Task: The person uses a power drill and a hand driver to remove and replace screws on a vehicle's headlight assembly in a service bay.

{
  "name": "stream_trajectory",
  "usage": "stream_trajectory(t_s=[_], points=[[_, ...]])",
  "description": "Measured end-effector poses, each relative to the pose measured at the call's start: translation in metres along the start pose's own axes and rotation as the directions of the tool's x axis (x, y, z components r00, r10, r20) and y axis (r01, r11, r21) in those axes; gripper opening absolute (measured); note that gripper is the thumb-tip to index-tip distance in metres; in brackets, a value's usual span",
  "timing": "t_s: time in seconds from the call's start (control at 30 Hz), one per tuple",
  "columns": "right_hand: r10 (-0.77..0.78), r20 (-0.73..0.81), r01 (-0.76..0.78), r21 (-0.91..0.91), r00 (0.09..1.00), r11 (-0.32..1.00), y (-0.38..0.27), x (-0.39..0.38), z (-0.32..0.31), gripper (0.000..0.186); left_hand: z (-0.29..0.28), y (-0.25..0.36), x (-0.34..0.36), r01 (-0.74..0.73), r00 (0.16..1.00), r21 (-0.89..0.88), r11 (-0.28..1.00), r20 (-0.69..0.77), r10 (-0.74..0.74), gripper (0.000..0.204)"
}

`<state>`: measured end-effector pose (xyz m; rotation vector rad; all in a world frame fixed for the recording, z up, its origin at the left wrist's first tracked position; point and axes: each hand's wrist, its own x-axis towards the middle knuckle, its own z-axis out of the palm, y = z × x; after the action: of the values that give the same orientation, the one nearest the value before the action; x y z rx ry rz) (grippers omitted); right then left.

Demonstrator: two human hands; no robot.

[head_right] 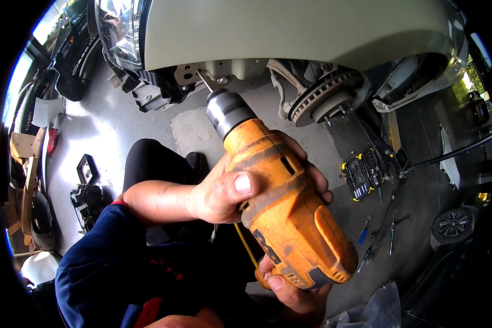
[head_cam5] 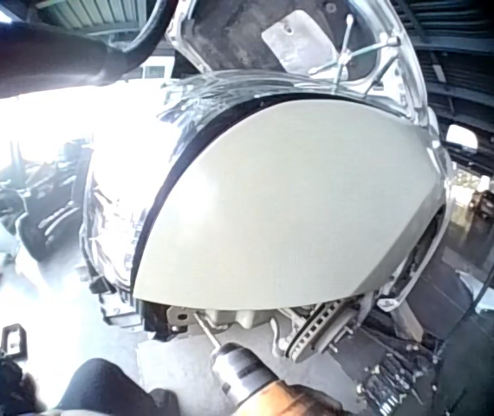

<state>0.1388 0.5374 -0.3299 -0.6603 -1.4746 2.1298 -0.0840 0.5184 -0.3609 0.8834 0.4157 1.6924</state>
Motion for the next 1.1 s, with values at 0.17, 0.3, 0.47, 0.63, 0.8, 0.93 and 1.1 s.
stream_trajectory(t_s=[0.17, 0.3, 0.47, 0.63, 0.8, 0.93, 1.1], points=[[-0.016, 0.016, 0.017, -0.070, 1.000, 0.997, 0.003, 0.001, 0.001, 0.051, 0.002, 0.001, -0.003, 0.000, 1.000, -0.021, 1.000, -0.013, 0.000, 0.077], [-0.028, -0.010, 0.027, -0.087, 1.000, 0.996, 0.000, 0.006, 0.005, 0.051, 0.003, -0.001, -0.001, 0.022, 1.000, -0.114, 0.993, 0.003, -0.022, 0.080], [-0.041, -0.079, 0.031, -0.125, 0.996, 0.992, -0.011, 0.025, 0.018, 0.051, 0.002, -0.016, 0.000, -0.075, 0.994, -0.206, 0.976, 0.061, 0.089, 0.061], [-0.007, -0.088, -0.001, -0.090, 0.996, 0.996, -0.003, 0.011, 0.003, 0.053, 0.003, -0.019, -0.002, -0.030, 0.999, -0.222, 0.975, 0.021, 0.035, 0.065], [0.103, 0.018, -0.100, -0.126, 0.995, 0.987, 0.006, 0.001, -0.019, 0.044, 0.003, -0.010, -0.003, 0.072, 0.997, -0.176, 0.982, -0.018, -0.076, 0.090], [0.061, -0.001, -0.061, -0.137, 0.998, 0.989, -0.003, 0.003, -0.012, 0.042, 0.003, -0.018, 0.007, -0.008, 1.000, -0.175, 0.984, -0.003, 0.007, 0.078], [0.020, 0.023, -0.017, -0.135, 1.000, 0.991, -0.002, 0.009, -0.010, 0.039, 0.002, -0.015, 0.006, -0.098, 0.995, -0.154, 0.983, -0.010, 0.098, 0.063]])
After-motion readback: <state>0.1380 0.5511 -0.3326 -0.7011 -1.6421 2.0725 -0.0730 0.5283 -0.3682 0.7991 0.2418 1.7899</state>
